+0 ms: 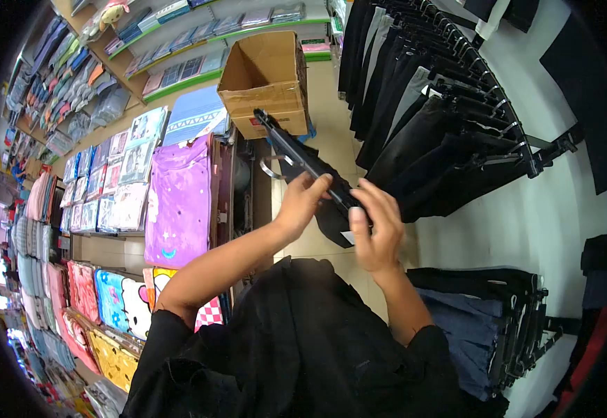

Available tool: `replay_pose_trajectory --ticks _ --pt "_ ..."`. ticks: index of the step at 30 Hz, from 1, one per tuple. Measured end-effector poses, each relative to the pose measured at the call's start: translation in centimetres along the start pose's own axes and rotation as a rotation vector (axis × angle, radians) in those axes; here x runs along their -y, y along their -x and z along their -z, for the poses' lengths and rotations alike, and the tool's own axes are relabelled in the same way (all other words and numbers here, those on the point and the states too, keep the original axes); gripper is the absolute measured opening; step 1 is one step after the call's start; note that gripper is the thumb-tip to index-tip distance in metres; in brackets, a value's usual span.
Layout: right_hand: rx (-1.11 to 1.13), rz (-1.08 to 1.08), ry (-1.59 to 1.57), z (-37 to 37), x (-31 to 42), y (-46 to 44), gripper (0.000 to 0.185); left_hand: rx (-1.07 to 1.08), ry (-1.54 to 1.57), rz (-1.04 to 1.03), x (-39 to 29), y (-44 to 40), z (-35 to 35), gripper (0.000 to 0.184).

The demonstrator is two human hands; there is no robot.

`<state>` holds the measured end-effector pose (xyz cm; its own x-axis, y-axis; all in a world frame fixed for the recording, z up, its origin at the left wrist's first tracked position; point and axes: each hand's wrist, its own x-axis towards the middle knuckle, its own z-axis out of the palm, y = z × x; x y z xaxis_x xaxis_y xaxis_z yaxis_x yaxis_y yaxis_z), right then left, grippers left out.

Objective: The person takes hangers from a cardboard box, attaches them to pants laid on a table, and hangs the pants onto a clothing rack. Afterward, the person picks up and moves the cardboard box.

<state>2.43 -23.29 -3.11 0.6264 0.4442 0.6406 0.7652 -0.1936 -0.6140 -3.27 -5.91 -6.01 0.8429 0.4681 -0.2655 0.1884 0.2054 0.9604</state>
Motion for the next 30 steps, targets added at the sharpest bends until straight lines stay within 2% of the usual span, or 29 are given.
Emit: replay_pose_trajectory --ticks 2,3,5,6,8,9,10,12,15,18,22,25,26,30 --pt "-0.085 -0.106 -0.055 1.5 -1.5 1.2 0.026 0.021 0.020 -0.043 -0.9 -0.4 0.7 0.033" --pt "-0.127 -0.263 -0.114 1.8 -3.1 2.5 0.029 0.023 0.045 -0.076 -1.8 -0.6 1.1 0.033" --pt "-0.051 -0.640 -0.289 1.8 -6.6 4.7 0.035 0.036 0.032 -0.067 -3.7 -0.5 2.2 0.030" --pt "0.089 -0.772 -0.354 1.3 -10.3 7.2 0.036 0.041 0.057 -0.086 -4.7 -0.1 2.6 0.030" --pt "0.333 -1.191 -0.541 -1.4 -17.0 12.8 0.047 0.056 0.048 -0.112 -6.3 0.5 3.9 0.029" --pt "0.587 -1.326 -0.510 -2.0 -17.9 14.3 0.064 0.066 0.097 -0.113 -7.2 1.1 4.4 0.028" --pt "0.679 -1.430 -0.702 -2.5 -17.2 14.9 0.075 0.057 0.082 -0.118 -7.8 1.8 5.1 0.029" --pt "0.790 -1.644 -1.071 -4.0 -15.7 15.0 0.081 0.050 0.080 -0.117 -8.6 3.3 6.5 0.029" --pt "0.828 -1.753 -1.285 -9.7 -15.5 15.4 0.085 0.068 0.111 -0.103 -10.0 6.8 7.9 0.031" --pt "0.815 -1.658 -1.503 -16.2 -16.9 14.6 0.083 0.100 -0.020 -0.075 -9.4 9.4 9.9 0.032" --pt "0.895 -1.568 -1.420 -18.7 -13.7 9.1 0.072 0.114 -0.063 -0.109 -8.0 10.6 11.1 0.030" --pt "1.122 -1.445 -0.794 -18.9 -12.8 7.4 0.069 0.097 -0.050 -0.101 -8.2 11.1 11.2 0.034" --pt "1.213 -1.297 -0.526 -19.6 -14.0 7.8 0.065 0.091 -0.066 -0.090 -8.1 11.0 11.3 0.036" --pt "0.863 -0.799 -0.388 -19.9 -18.0 5.3 0.052 0.101 -0.130 -0.145 -5.4 8.8 11.3 0.040"
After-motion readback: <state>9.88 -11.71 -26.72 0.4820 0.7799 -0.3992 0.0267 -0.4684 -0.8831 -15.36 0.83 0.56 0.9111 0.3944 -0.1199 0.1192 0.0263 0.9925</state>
